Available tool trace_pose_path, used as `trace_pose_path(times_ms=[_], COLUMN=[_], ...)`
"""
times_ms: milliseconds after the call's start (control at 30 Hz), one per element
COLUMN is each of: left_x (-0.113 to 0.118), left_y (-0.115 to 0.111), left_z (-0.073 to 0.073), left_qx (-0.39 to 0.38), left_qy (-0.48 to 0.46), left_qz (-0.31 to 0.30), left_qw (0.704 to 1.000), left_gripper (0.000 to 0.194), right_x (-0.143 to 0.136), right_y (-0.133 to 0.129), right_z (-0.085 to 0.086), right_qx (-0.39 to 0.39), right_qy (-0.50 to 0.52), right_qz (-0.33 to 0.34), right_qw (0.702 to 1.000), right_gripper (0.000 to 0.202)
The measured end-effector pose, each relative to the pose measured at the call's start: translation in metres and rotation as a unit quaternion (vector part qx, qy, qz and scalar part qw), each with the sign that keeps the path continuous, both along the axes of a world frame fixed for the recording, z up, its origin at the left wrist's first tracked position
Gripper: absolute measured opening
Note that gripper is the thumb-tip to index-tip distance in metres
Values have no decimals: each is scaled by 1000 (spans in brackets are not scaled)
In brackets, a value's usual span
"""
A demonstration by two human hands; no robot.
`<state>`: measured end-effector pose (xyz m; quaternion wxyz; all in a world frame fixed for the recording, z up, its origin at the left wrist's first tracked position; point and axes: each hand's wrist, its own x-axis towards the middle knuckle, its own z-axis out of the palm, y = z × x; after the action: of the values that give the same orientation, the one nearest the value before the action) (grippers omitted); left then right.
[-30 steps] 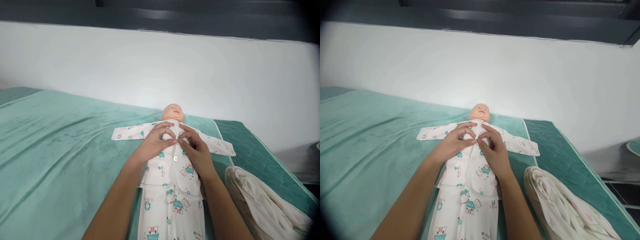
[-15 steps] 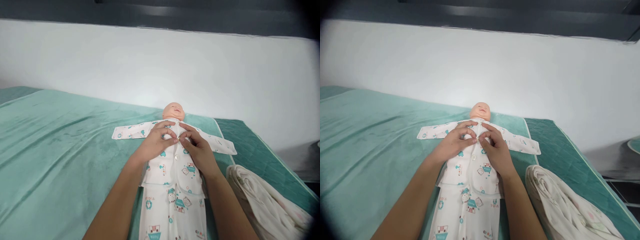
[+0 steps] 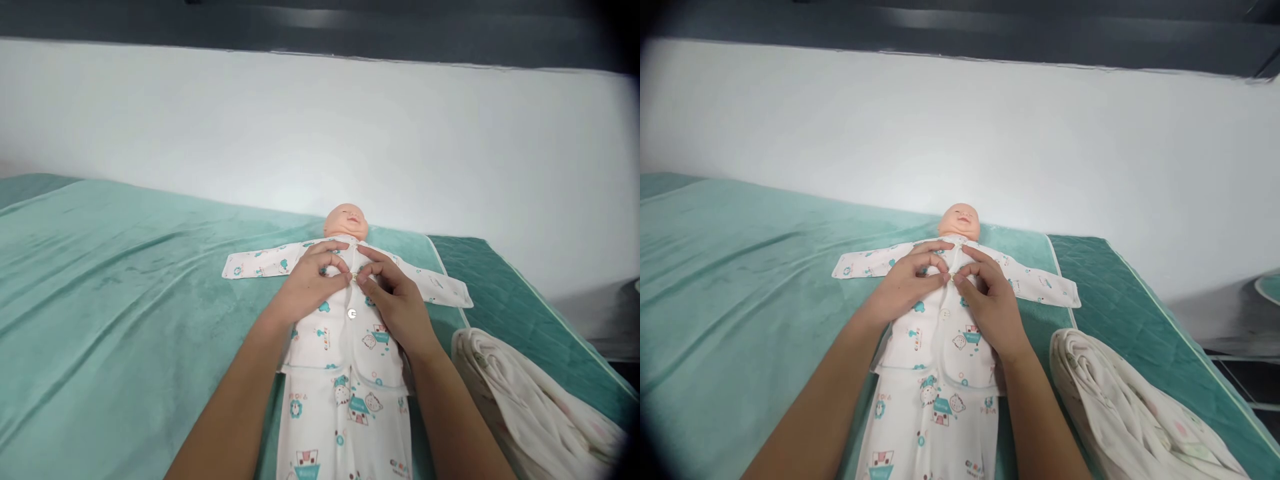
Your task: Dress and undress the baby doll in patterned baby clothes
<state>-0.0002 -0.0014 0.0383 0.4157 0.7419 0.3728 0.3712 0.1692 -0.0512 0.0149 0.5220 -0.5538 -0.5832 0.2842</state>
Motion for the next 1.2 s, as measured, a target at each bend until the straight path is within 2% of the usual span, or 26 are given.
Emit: trace_pose_path(times_ms=[400, 567, 767, 900, 1033, 1200], left_x=[1, 0, -1, -2, -2, -7], left_y=[-1, 0, 0, 2, 1, -1], left_z=[-1, -1, 0, -1, -2, 2], left_qx=[14, 7, 2, 16, 40, 25], left_qy=[-12, -20, -34, -31, -17, -2], left_qz=[11, -1, -25, -43, -47, -61], left_qw=[1000, 1000, 999, 998, 998, 998], left_gripper=[7, 7, 12, 14, 11, 6], right_x=[5, 3, 2, 1, 2, 3], right_y=[2, 1, 3, 3, 1, -2], right_z=[-3, -1, -1, -2, 1, 4], right_qx=[18, -3, 12, 14, 10, 4], right_qy=[22, 26, 41, 49, 31, -2], right_qz=[29, 14, 17, 19, 28, 53], right_qw=[999, 1000, 999, 999, 999, 999], right_gripper=[12, 12, 6, 11, 14, 16])
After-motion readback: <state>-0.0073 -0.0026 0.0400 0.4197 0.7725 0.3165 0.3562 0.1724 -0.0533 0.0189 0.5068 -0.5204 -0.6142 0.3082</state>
